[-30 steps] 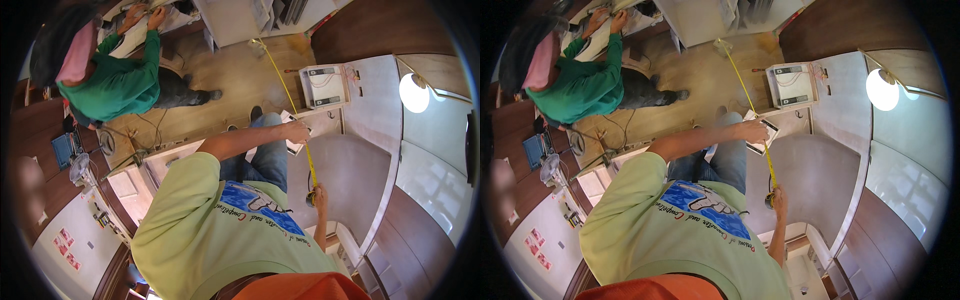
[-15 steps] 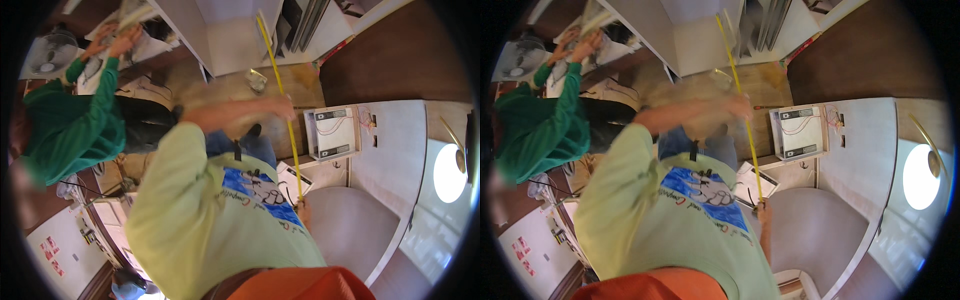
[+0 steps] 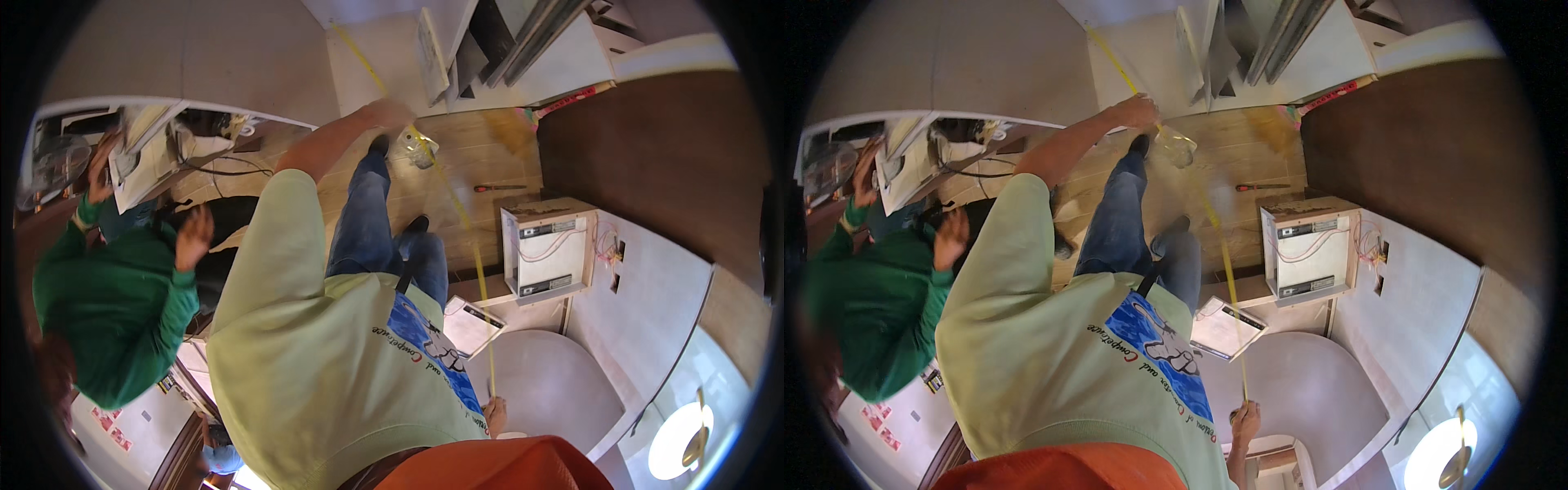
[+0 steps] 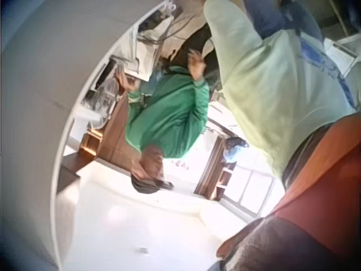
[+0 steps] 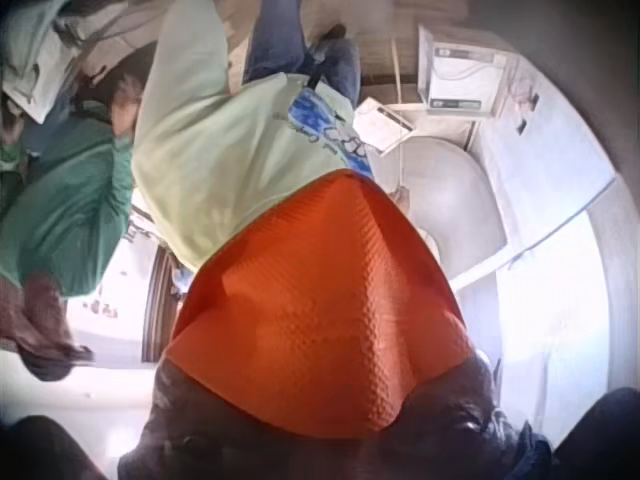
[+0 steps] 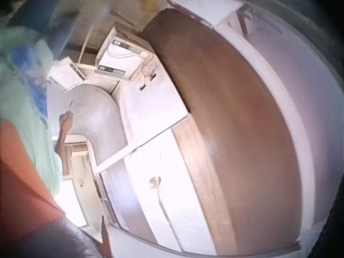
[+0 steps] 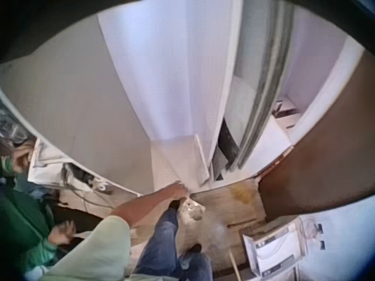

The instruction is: The person measures a wall and a long white molding strip using a tape measure, then cuts the strip with a utility knife while kneeling on the floor. The person repeatedly repositions and measures the strip to fit the curved wall section.

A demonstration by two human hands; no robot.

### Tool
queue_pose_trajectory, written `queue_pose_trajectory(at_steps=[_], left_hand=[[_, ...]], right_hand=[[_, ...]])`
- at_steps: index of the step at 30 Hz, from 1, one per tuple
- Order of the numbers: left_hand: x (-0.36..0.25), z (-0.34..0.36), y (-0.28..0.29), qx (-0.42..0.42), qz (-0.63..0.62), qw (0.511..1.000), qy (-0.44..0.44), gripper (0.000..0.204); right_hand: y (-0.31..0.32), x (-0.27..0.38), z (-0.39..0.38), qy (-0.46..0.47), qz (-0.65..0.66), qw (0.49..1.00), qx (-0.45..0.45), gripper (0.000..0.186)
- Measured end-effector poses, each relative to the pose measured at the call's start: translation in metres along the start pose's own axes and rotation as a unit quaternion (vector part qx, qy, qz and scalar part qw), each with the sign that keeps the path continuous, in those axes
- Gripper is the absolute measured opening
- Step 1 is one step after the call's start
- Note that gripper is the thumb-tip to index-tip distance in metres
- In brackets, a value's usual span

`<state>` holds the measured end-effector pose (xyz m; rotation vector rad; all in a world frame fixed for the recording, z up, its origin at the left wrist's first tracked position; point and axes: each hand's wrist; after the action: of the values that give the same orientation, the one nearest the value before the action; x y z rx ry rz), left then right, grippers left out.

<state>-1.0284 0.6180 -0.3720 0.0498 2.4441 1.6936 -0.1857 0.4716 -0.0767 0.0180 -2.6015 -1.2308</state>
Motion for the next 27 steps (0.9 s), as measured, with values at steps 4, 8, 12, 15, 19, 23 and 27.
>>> queue_pose_trajectory(at_steps=[4, 8, 12, 15, 19, 23, 27], left_hand=[[0.063, 0.03, 0.011, 0.021, 0.018, 0.998, 0.055, 0.024], [0.166, 0.046, -0.048, -0.138, -0.007, 0.988, 0.076, 0.018], [0.231, 0.065, -0.051, -0.219, -0.074, 0.97, 0.08, 0.019], [0.274, 0.053, -0.063, -0.174, -0.165, 0.96, 0.144, 0.03], [0.321, 0.061, -0.095, -0.2, -0.175, 0.948, 0.177, 0.032], [0.363, 0.084, -0.08, -0.198, -0.191, 0.939, 0.205, 0.028], [0.404, 0.13, -0.094, -0.248, -0.197, 0.921, 0.227, 0.025]], right_hand=[[0.019, 0.129, 0.08, -0.022, 0.051, 0.998, 0.011, 0.019], [0.035, 0.253, 0.147, -0.042, 0.065, 0.996, 0.04, 0.021], [0.04, 0.369, 0.187, -0.069, 0.059, 0.996, 0.028, 0.021], [0.048, 0.434, 0.223, -0.071, 0.052, 0.996, 0.025, 0.021], [0.049, 0.504, 0.26, -0.073, 0.053, 0.996, 0.011, 0.021], [0.049, 0.55, 0.295, -0.054, 0.046, 0.997, -0.001, 0.021], [0.043, 0.603, 0.329, -0.055, 0.048, 0.997, 0.01, 0.022]])
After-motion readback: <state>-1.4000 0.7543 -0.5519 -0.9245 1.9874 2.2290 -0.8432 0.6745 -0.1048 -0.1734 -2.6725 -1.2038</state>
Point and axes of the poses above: each hand's wrist, its own z-axis towards the middle knuckle, its own y-axis out of the back of the hand, x = y × z, and after that the axes turned 6 degrees about z, right-handed
